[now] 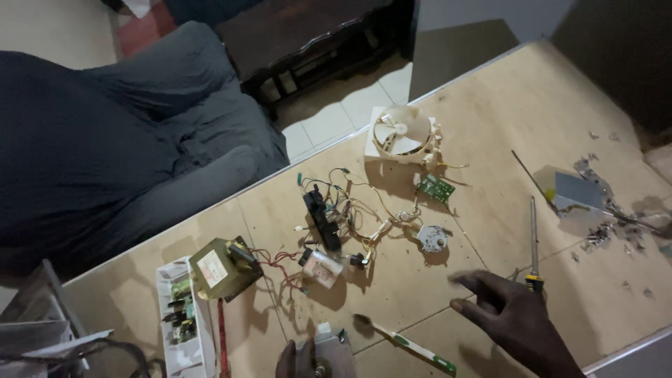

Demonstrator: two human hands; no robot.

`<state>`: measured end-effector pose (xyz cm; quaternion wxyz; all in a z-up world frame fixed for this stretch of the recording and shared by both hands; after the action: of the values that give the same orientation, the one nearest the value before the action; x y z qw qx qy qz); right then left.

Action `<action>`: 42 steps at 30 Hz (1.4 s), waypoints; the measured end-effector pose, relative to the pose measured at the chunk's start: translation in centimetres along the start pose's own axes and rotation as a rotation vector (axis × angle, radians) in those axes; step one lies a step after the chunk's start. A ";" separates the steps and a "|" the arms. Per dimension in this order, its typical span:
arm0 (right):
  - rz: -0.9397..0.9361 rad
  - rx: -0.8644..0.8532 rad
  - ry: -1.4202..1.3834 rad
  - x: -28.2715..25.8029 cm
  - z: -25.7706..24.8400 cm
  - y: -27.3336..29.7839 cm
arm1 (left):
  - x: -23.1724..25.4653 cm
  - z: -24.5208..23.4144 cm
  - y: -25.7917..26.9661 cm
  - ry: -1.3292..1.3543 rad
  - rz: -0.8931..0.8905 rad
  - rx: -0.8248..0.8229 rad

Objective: Dismantling and cleaning electrical components from an appliance on a workbench.

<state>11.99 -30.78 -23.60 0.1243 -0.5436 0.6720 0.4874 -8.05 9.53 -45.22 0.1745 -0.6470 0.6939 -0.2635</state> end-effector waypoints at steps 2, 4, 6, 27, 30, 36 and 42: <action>-0.220 0.004 -0.066 1.2 0.8 -0.7 | 1.9 -2.1 -6.0 -0.024 -0.011 0.009; -0.125 -0.016 -0.011 -1.9 0.5 0.2 | 4.1 -5.3 -10.5 0.067 -0.061 -0.100; -0.032 -0.040 0.045 -3.0 0.6 0.6 | 5.8 -7.4 -13.2 0.155 -0.119 -0.209; -0.159 -0.033 -0.154 6.7 3.5 0.6 | 8.9 -11.9 -33.3 0.390 -0.341 -0.557; -0.246 -0.064 -0.282 7.6 3.3 0.3 | 8.7 -7.8 -34.7 0.262 -0.310 -0.713; -0.104 0.034 -0.274 6.1 1.2 2.9 | 9.3 -4.7 -33.9 -0.144 -0.280 -0.829; -0.053 0.063 -0.244 5.4 2.2 3.3 | 9.8 -5.5 -33.3 -0.244 -0.392 -0.883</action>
<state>6.34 -32.60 -26.76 0.2350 -0.4933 0.6524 0.5251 14.57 -0.20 -20.18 -0.0893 -0.8035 0.5790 0.1051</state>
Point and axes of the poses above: each hand's wrist, its own y-axis away from the middle knuckle, its own z-axis out of the palm, x = y × z, the point moved 5 cm from there along -y, towards the middle knuckle, and after that the axes turned 6 degrees about -x, right-handed, at the moved point
